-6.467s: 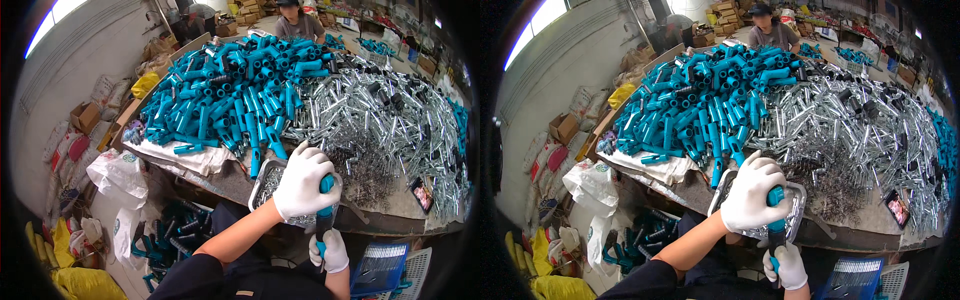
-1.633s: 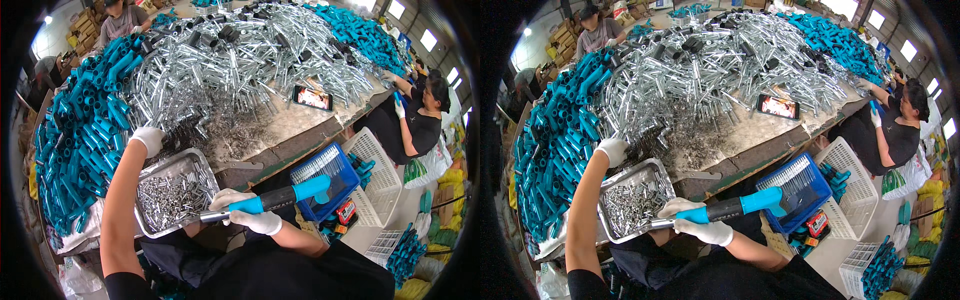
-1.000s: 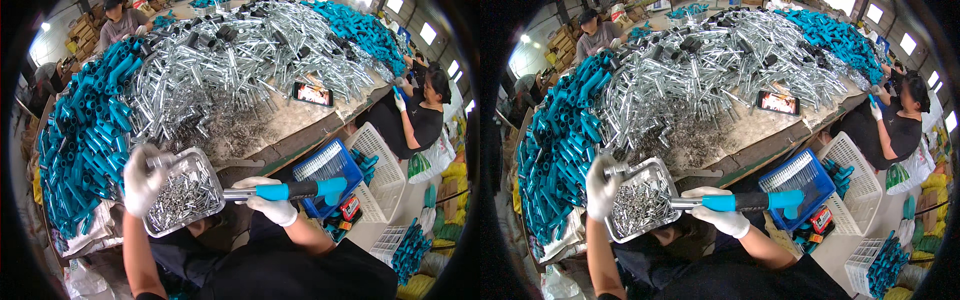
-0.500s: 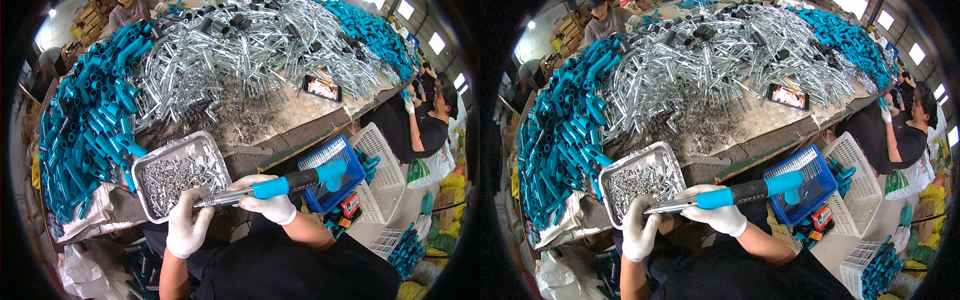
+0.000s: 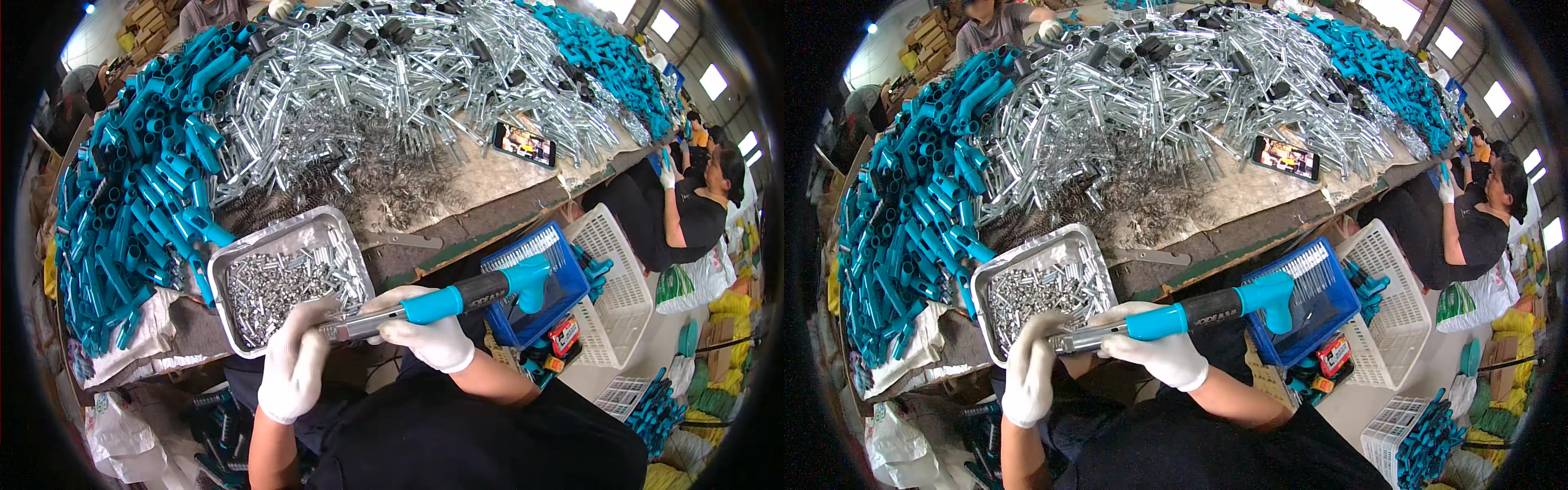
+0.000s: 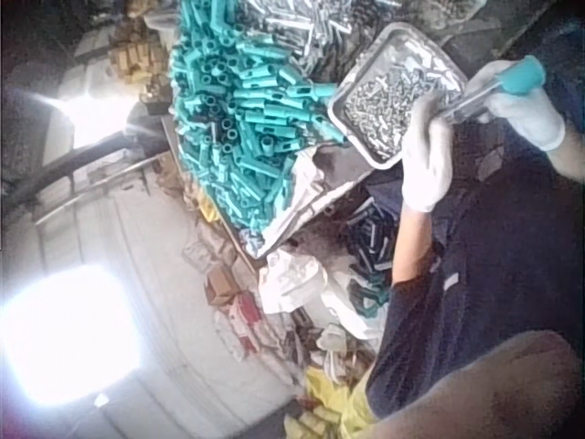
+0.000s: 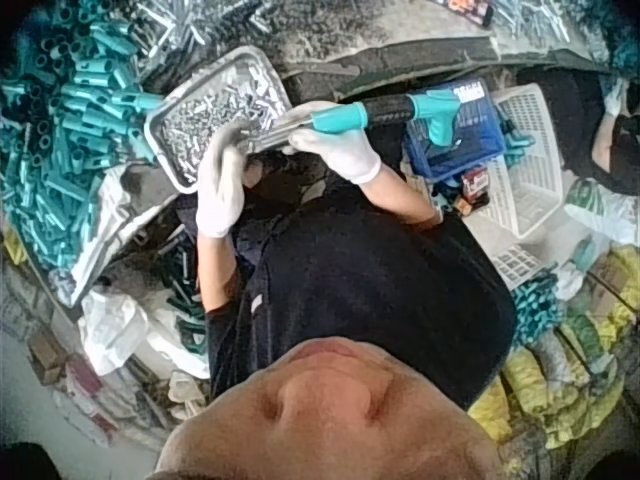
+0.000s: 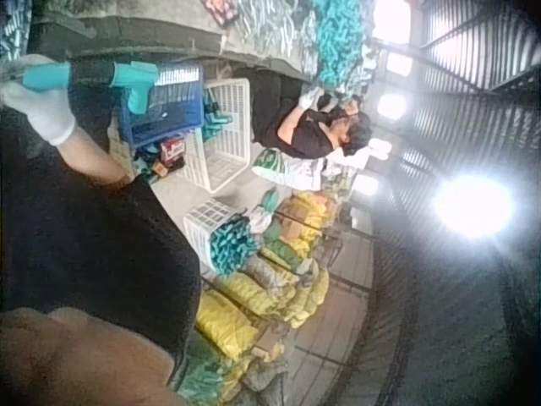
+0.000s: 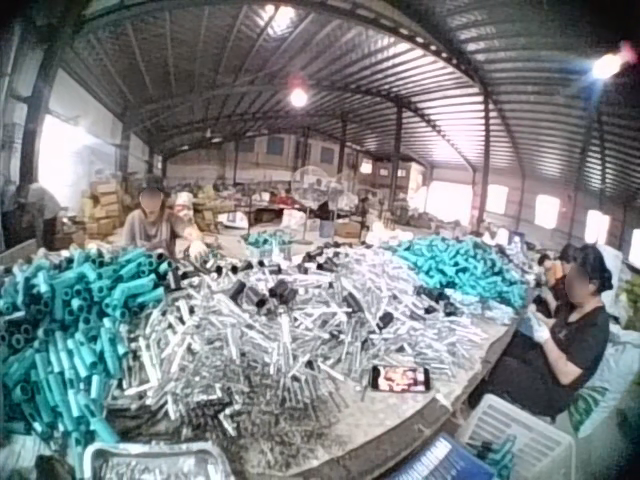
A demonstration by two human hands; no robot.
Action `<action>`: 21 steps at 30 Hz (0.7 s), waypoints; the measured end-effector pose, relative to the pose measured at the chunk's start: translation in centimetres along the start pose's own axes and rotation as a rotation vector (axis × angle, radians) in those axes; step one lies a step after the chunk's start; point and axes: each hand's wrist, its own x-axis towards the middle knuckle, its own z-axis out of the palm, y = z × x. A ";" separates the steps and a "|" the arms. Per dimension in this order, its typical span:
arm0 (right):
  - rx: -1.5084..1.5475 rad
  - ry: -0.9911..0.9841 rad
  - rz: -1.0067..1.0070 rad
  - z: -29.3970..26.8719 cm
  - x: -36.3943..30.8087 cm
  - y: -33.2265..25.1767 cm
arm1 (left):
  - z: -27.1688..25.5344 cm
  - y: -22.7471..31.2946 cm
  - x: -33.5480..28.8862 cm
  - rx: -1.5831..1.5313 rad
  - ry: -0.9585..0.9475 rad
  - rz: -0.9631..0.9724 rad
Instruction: Assembling metal rods and screws into blue plastic handles.
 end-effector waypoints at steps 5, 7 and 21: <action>0.095 0.040 0.025 -0.2 0.1 0.5 | 0.7 -0.5 0.2 0.298 0.036 0.275; 0.045 0.072 0.002 -0.4 0.2 0.3 | 0.5 -1.0 0.2 -0.038 0.014 -0.003; 0.096 0.125 0.030 -0.1 0.6 -0.2 | -0.1 -1.5 0.9 0.341 -0.081 0.159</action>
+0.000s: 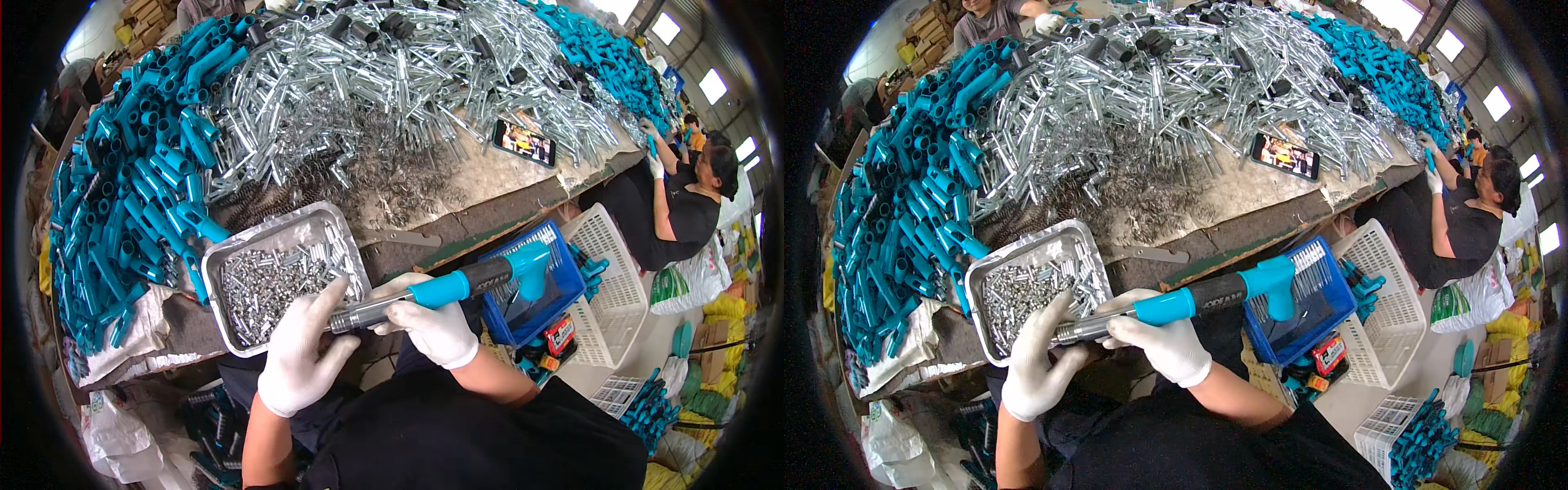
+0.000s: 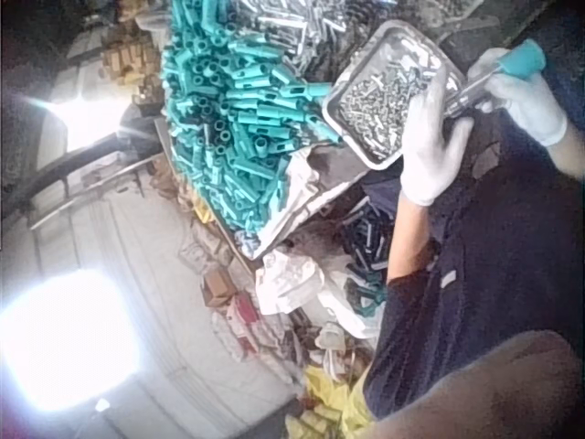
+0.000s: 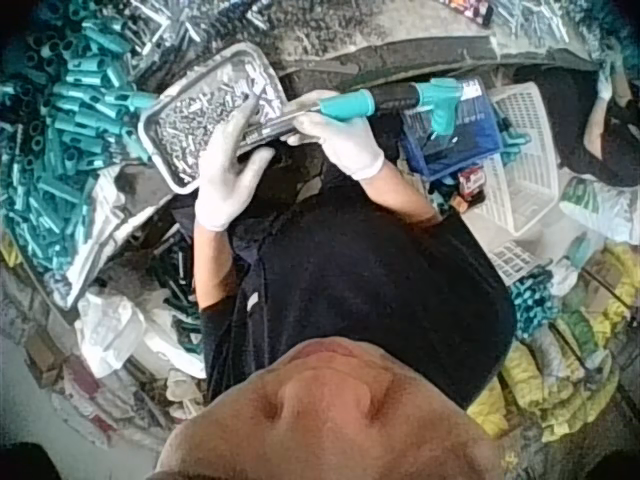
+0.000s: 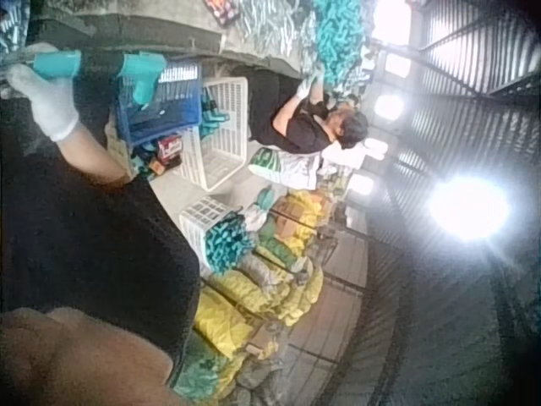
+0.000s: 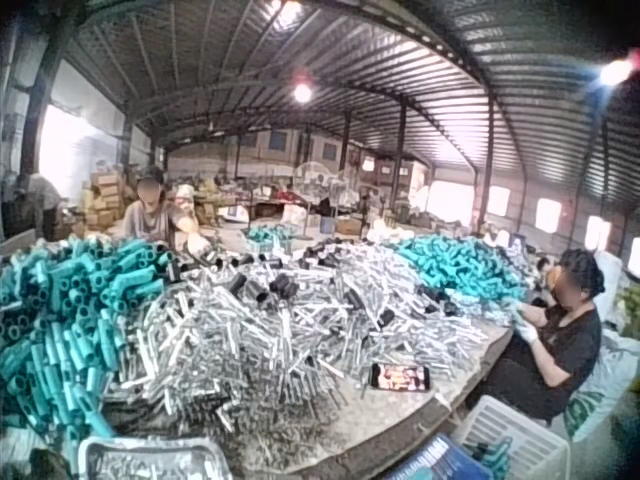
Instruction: Assembling metal rods and screws into blue plastic handles.
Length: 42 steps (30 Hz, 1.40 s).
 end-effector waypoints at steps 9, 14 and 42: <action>-0.472 -0.248 -0.242 1.1 0.4 0.2 | 2.1 0.7 0.3 -0.304 -0.721 -0.372; -0.375 0.136 0.035 0.2 1.0 1.3 | 3.3 0.5 1.2 0.386 -0.302 -0.167; -0.287 -0.094 -0.077 -0.7 -0.1 1.3 | 4.3 -0.3 0.4 -0.814 -0.910 -0.632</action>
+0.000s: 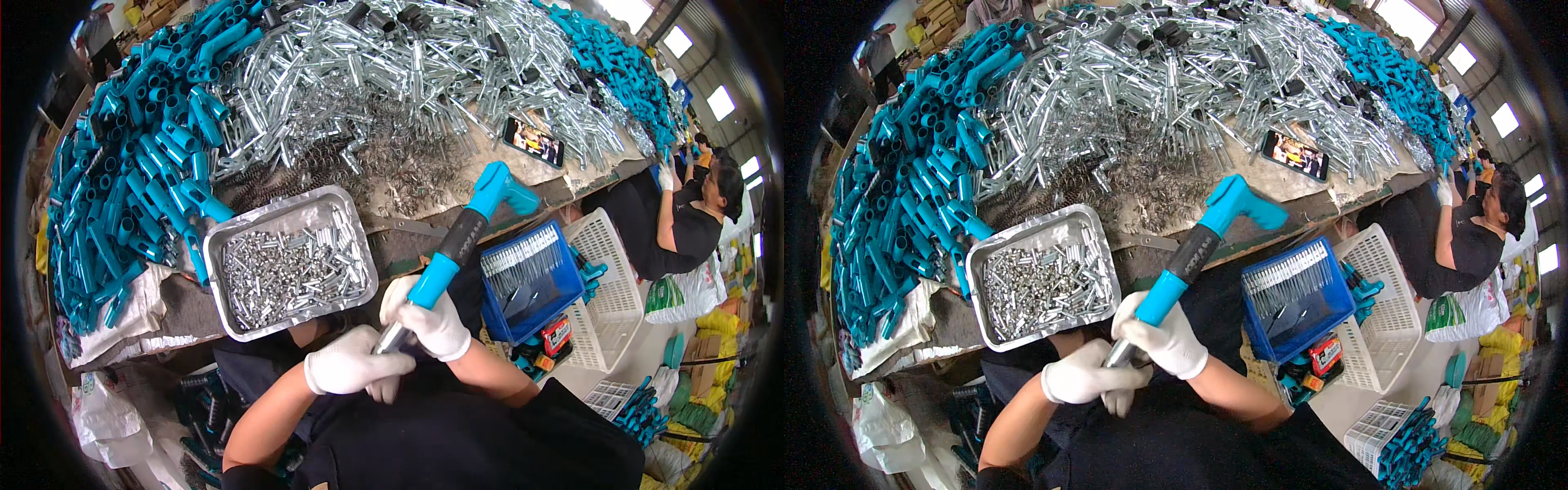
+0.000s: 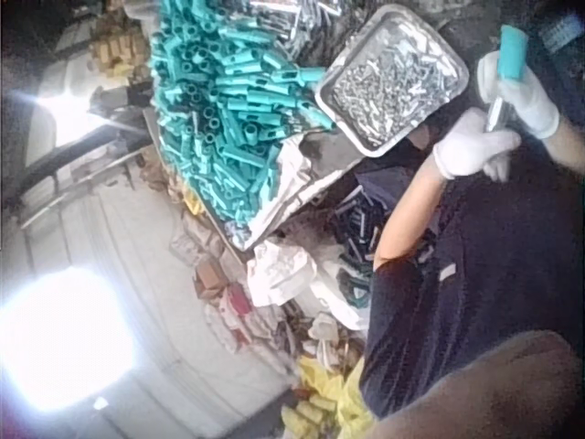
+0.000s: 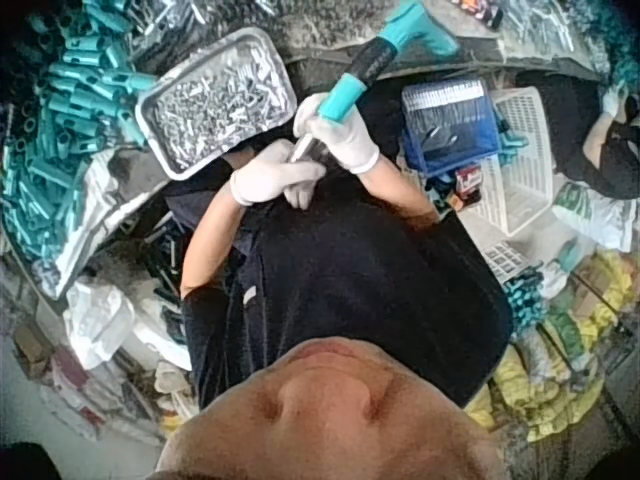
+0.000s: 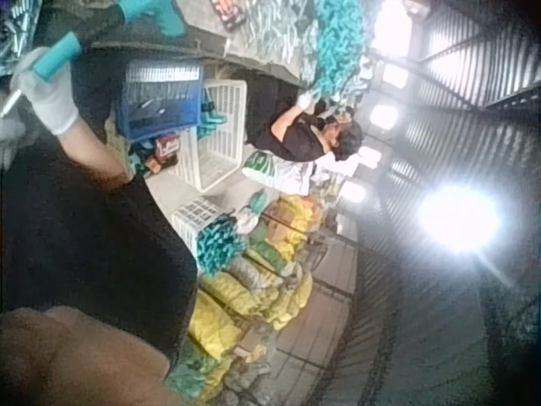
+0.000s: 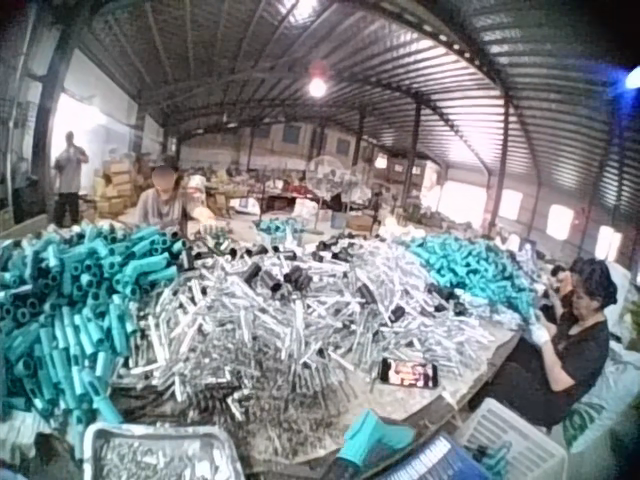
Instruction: Assembling metal rods and screws into blue plastic handles.
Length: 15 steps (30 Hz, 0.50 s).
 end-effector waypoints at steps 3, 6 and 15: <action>-0.179 0.234 0.108 -0.1 0.4 0.8 | 0.1 -0.4 0.4 0.025 0.077 0.143; -0.015 0.038 -0.107 -0.8 0.3 1.0 | 0.4 -1.1 0.5 0.065 0.209 0.354; -0.010 0.172 -0.017 -0.6 -0.2 0.7 | 1.0 0.1 0.6 0.629 0.561 0.280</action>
